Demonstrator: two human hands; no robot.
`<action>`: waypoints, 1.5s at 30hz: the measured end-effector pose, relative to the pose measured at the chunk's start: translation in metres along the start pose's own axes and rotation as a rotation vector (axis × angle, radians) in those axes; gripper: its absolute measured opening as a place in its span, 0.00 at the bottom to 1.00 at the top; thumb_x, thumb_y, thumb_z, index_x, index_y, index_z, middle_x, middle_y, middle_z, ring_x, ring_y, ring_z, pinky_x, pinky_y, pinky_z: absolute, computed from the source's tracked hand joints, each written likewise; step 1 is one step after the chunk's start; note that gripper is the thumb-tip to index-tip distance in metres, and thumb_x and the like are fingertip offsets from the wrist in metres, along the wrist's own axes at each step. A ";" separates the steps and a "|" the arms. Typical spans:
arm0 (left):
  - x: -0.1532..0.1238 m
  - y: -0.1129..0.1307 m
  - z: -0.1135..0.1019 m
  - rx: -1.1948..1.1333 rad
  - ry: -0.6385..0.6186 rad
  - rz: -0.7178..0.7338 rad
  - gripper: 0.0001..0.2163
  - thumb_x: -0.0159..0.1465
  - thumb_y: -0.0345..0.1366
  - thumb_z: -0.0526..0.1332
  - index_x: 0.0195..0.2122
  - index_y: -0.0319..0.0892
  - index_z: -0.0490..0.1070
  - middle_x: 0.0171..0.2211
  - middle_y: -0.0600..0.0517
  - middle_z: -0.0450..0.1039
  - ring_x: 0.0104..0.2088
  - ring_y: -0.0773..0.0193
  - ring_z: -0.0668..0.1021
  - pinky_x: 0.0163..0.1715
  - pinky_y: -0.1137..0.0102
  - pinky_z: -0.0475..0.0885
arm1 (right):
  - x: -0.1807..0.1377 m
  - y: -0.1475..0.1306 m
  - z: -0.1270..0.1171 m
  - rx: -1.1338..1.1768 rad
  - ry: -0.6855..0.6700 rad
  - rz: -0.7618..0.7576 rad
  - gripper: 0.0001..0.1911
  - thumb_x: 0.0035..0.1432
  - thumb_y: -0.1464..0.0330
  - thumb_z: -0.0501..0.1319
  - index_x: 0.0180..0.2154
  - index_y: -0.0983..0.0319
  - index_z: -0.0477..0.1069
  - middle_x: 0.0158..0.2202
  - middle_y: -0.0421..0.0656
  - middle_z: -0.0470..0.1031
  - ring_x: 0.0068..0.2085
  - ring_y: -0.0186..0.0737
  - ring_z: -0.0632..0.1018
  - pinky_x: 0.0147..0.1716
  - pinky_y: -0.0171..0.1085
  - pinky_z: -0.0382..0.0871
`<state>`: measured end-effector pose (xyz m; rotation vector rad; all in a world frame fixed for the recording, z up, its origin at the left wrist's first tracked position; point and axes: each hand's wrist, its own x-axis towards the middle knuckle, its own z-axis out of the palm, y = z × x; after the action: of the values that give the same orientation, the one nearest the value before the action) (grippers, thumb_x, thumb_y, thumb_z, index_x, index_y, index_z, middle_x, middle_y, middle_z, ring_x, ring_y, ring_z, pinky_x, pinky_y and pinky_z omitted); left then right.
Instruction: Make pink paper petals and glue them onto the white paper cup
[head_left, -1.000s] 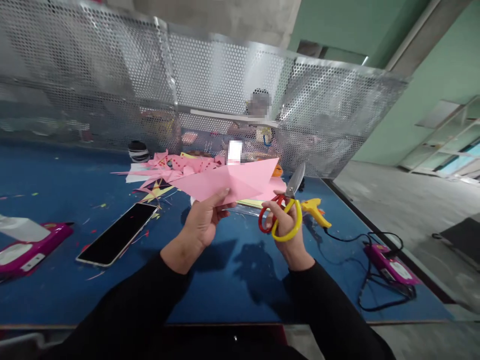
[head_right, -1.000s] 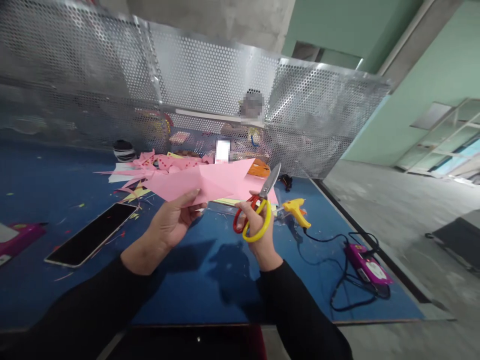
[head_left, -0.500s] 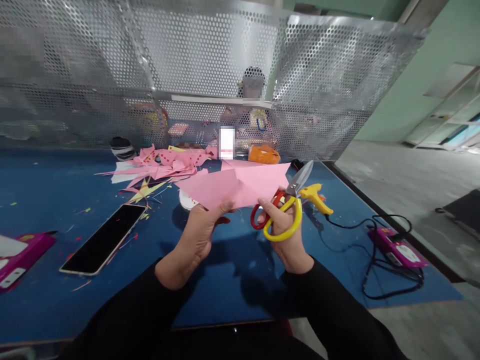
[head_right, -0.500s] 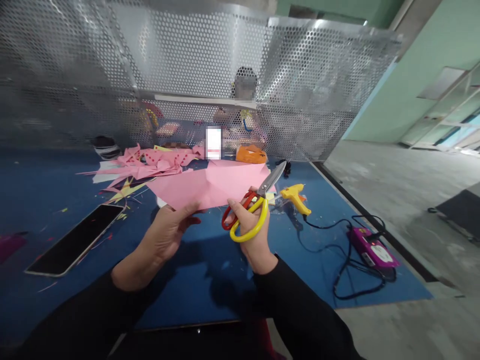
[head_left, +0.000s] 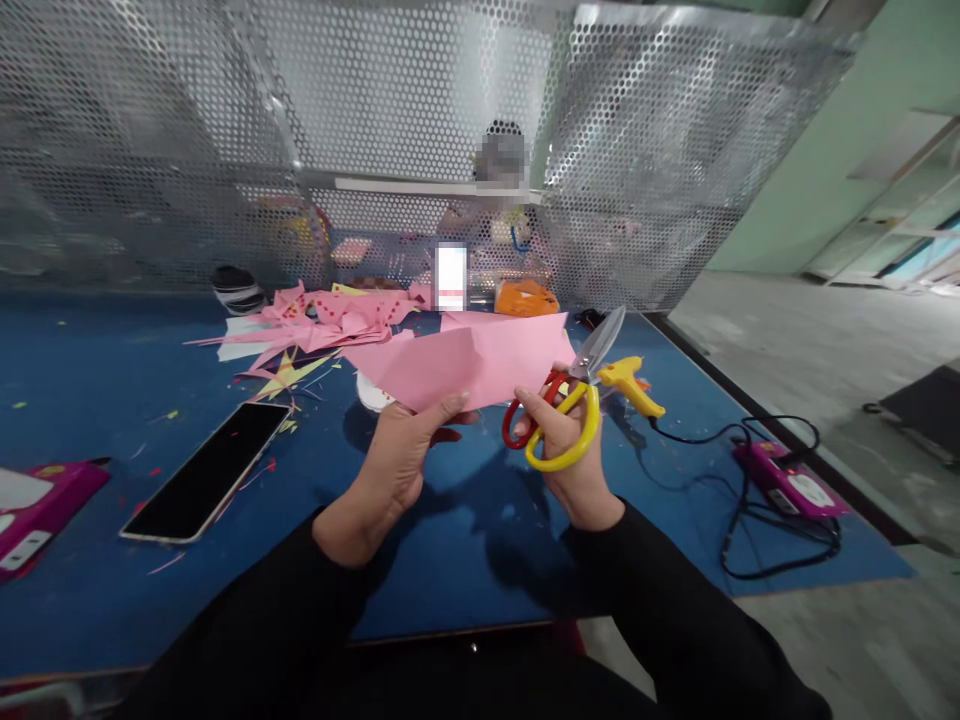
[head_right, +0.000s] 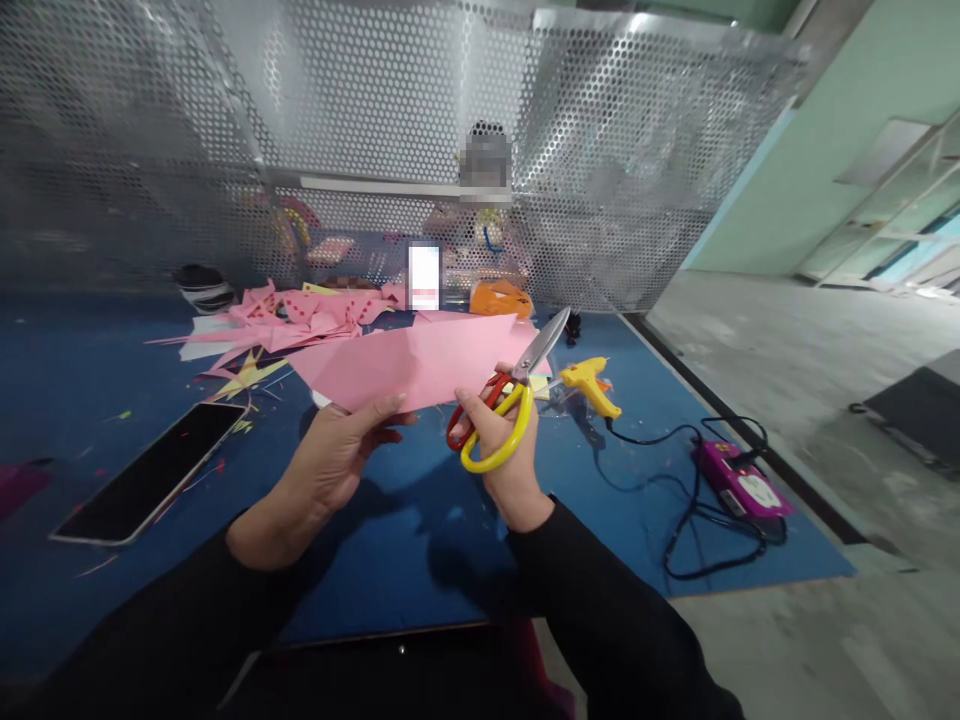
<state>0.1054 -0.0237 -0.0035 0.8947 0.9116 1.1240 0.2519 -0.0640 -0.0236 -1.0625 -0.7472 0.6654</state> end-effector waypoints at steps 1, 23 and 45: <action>0.000 0.001 -0.001 0.003 0.022 0.007 0.15 0.41 0.38 0.77 0.28 0.39 0.79 0.27 0.50 0.80 0.26 0.63 0.80 0.23 0.72 0.69 | 0.000 0.000 -0.001 -0.021 -0.002 -0.006 0.29 0.49 0.62 0.70 0.49 0.58 0.61 0.24 0.28 0.68 0.18 0.32 0.74 0.17 0.33 0.68; 0.015 0.030 -0.018 -0.130 0.424 0.299 0.06 0.47 0.35 0.71 0.25 0.40 0.78 0.23 0.51 0.77 0.26 0.64 0.79 0.22 0.74 0.68 | -0.029 0.004 -0.015 -0.330 -0.867 0.051 0.33 0.59 0.40 0.59 0.51 0.60 0.68 0.28 0.36 0.65 0.25 0.31 0.65 0.23 0.32 0.61; 0.001 0.002 0.000 -0.113 0.347 0.239 0.06 0.48 0.34 0.71 0.26 0.37 0.79 0.25 0.50 0.79 0.26 0.64 0.80 0.27 0.70 0.76 | -0.040 0.009 -0.008 -0.245 -0.808 0.171 0.30 0.60 0.42 0.60 0.50 0.60 0.68 0.27 0.35 0.66 0.21 0.28 0.66 0.18 0.29 0.60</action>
<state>0.1051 -0.0220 -0.0022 0.7407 1.0286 1.5555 0.2342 -0.0962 -0.0427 -1.0794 -1.4717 1.1996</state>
